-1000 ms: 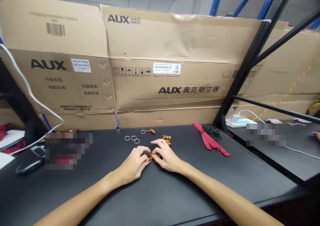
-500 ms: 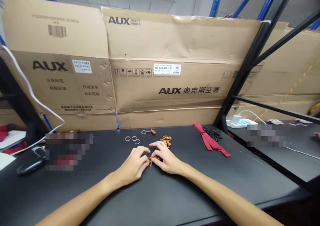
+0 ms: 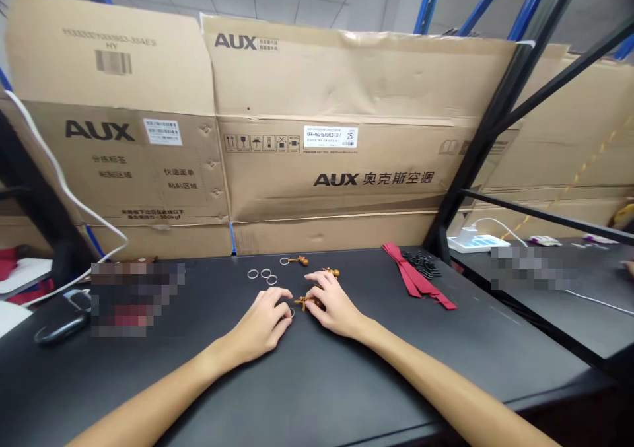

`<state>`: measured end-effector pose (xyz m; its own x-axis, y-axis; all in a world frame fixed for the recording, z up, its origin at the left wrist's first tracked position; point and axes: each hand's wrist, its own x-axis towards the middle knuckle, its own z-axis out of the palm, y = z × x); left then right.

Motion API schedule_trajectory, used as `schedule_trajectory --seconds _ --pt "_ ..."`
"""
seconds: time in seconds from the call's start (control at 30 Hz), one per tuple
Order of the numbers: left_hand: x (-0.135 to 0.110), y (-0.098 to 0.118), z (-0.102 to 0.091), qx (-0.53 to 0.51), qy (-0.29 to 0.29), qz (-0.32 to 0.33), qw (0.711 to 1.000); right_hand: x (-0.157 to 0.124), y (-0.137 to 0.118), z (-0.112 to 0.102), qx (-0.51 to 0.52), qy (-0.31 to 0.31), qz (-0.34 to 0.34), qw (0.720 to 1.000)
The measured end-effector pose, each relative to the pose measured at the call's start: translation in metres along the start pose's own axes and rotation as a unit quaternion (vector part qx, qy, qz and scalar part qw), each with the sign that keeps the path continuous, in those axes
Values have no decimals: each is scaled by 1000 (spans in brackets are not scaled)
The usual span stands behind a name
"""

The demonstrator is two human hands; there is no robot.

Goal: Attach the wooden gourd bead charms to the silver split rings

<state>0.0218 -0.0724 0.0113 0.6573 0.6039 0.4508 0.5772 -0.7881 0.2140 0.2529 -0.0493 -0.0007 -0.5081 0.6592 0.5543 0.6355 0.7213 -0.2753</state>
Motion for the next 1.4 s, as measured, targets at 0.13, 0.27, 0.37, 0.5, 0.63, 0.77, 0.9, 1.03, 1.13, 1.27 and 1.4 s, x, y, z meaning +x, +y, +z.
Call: schedule_trajectory --seconds 0.13,0.27,0.37,0.5,0.63,0.77,0.9,1.03,1.13,1.27,1.4 --pt "0 -17 -1 56 25 2 998 0 12 1 -58 4 11 998" --pt "1 -37 -4 103 42 -58 992 1 28 1 -106 11 39 994" --pt "1 -45 -6 119 63 -107 985 2 36 0 -130 24 58 989" --pt "4 -46 -5 133 64 -97 984 3 36 -1 -133 43 70 988" --pt "22 -49 5 165 42 -53 984 4 29 0 -119 41 65 990" --pt "56 -58 25 193 35 -47 979 4 25 2 -110 40 53 992" --pt "81 -62 43 192 38 -71 978 2 25 -1 -108 39 52 992" --pt "76 -51 47 189 31 -60 980 2 25 -4 -104 46 48 992" --pt "53 -31 42 179 21 -35 983 2 20 -6 -95 50 39 993" --pt "17 -2 30 95 16 43 994 2 8 -7 -68 13 -8 998" --pt "-2 11 14 -5 -26 49 998 -1 -5 -10 -36 -39 -73 996"
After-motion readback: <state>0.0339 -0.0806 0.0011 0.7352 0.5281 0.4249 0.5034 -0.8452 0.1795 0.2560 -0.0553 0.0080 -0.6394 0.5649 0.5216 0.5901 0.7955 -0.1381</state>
